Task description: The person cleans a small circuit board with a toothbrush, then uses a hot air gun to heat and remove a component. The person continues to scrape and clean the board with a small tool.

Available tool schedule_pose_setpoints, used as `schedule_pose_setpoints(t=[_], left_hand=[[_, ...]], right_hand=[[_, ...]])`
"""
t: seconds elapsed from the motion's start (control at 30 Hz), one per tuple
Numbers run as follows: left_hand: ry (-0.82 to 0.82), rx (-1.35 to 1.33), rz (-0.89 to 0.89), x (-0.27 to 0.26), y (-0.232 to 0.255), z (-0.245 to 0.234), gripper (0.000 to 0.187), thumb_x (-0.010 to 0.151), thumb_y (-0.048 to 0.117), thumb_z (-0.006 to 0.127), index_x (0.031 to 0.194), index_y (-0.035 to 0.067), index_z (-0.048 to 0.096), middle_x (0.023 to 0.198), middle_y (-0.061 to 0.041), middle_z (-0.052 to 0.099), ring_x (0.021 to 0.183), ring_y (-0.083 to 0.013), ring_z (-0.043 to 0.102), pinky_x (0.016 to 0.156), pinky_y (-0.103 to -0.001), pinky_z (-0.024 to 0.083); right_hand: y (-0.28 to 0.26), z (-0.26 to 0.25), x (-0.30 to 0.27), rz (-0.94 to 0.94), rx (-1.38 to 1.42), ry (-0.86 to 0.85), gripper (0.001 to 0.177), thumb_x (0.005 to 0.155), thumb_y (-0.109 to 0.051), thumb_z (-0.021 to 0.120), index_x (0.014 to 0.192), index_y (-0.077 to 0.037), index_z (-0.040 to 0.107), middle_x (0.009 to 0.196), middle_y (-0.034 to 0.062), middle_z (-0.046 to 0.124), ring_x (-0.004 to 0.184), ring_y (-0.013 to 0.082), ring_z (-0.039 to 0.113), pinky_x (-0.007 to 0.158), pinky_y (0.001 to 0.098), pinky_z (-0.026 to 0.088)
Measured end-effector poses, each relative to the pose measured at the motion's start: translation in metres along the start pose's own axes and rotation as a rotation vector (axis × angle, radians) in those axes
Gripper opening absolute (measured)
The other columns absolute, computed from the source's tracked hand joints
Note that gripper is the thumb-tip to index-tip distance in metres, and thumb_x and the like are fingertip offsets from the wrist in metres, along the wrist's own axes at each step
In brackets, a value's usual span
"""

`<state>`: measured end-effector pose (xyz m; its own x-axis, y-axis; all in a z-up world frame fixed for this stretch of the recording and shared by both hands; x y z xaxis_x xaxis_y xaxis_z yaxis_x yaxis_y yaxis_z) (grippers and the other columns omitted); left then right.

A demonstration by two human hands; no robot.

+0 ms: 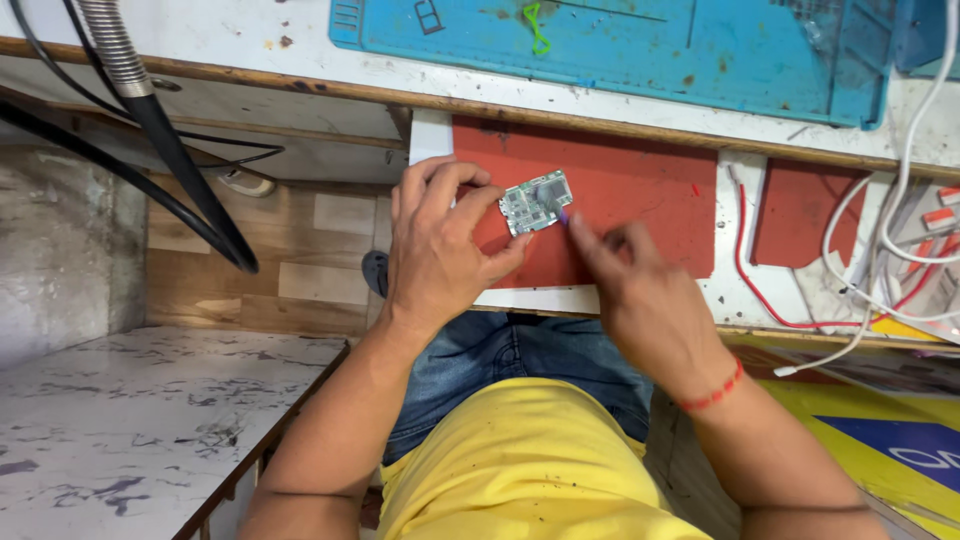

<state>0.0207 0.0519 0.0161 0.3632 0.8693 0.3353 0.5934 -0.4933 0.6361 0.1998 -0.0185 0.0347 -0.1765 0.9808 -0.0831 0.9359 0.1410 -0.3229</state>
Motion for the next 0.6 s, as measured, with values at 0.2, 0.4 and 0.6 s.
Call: schedule_pose_setpoints(t=[0.2, 0.4, 0.6], left_hand=[[-0.014, 0.006, -0.002, -0.003, 0.001, 0.000, 0.042, 0.069, 0.027, 0.092, 0.102, 0.008, 0.076, 0.115, -0.005, 0.063, 0.118, -0.0312, 0.053, 0.100, -0.050, 0.043], [0.025, -0.018, -0.008, 0.009, 0.002, -0.004, 0.041, 0.067, 0.026, 0.092, 0.100, 0.008, 0.076, 0.112, -0.004, 0.063, 0.117, -0.0317, 0.053, 0.098, -0.049, 0.044], [0.009, -0.003, 0.025, 0.008, 0.004, -0.003, 0.041, 0.071, 0.025, 0.092, 0.104, 0.007, 0.075, 0.117, -0.005, 0.062, 0.119, -0.0314, 0.052, 0.102, -0.048, 0.044]], right_hand=[[0.007, 0.007, 0.008, 0.099, -0.095, 0.002, 0.064, 0.088, 0.002, 0.056, 0.149, -0.020, 0.056, 0.112, 0.0128, 0.063, 0.067, 0.0375, 0.066, 0.059, 0.0479, 0.054], [0.006, -0.001, 0.011, 0.076, -0.007, 0.083, 0.063, 0.086, 0.000, 0.057, 0.145, -0.021, 0.059, 0.109, 0.0122, 0.062, 0.070, 0.0371, 0.067, 0.055, 0.0473, 0.053], [0.013, 0.007, -0.001, 0.091, -0.001, 0.023, 0.069, 0.083, 0.004, 0.055, 0.146, -0.023, 0.062, 0.107, 0.0107, 0.063, 0.060, 0.0352, 0.063, 0.056, 0.0469, 0.053]])
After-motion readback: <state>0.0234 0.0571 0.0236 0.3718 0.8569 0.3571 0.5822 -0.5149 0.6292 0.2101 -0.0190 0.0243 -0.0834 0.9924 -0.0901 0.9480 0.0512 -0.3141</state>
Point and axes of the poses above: each hand's wrist, its own x-axis towards the middle knuckle, its own z-axis out of the palm, y = z × x, the point moved 6 cm from there along x, towards the middle knuckle
